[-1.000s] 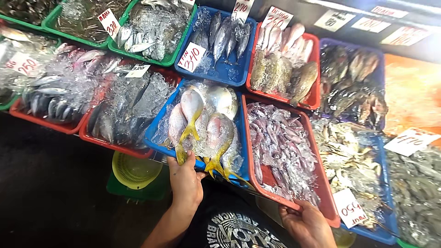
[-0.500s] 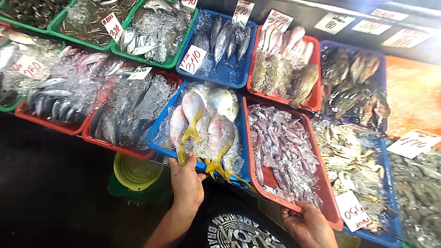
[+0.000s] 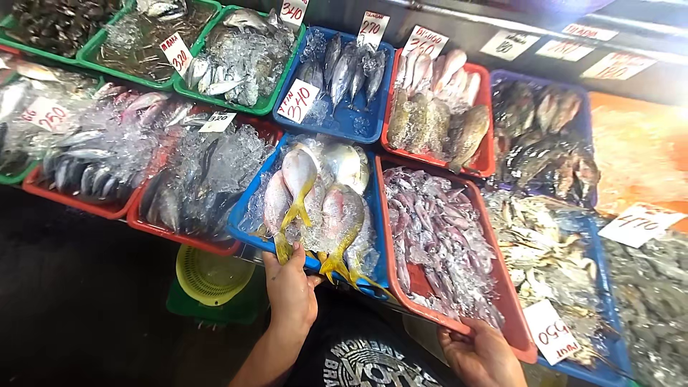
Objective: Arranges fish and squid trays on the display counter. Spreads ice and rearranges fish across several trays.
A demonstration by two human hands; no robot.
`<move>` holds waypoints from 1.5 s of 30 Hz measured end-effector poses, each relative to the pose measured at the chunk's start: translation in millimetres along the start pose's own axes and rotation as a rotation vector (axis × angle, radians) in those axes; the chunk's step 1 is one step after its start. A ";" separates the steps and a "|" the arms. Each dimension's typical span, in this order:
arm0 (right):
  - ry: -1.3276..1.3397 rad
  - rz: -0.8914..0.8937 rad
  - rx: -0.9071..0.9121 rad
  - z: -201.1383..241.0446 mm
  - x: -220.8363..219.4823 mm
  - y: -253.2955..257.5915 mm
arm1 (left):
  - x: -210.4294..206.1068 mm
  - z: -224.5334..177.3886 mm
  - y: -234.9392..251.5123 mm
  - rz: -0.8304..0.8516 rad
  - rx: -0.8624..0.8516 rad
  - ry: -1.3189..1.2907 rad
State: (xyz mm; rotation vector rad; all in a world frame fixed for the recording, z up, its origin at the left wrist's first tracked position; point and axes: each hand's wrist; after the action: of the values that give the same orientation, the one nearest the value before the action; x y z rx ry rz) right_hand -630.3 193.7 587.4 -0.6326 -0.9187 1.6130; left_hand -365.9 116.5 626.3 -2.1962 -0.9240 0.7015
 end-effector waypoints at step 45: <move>-0.088 0.024 0.009 -72.4 19.0 84.6 | 74.3 82.9 89.6 -0.092 0.105 0.263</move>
State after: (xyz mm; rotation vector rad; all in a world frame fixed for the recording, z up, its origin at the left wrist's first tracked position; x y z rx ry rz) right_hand -623.6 222.4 478.4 -0.5726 -0.9709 1.6760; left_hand -339.3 153.6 490.9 -2.0781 -0.8273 0.3960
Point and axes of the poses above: each hand's wrist, its own y-axis towards the middle knuckle, its own x-axis out of the back of the hand, z = x × y
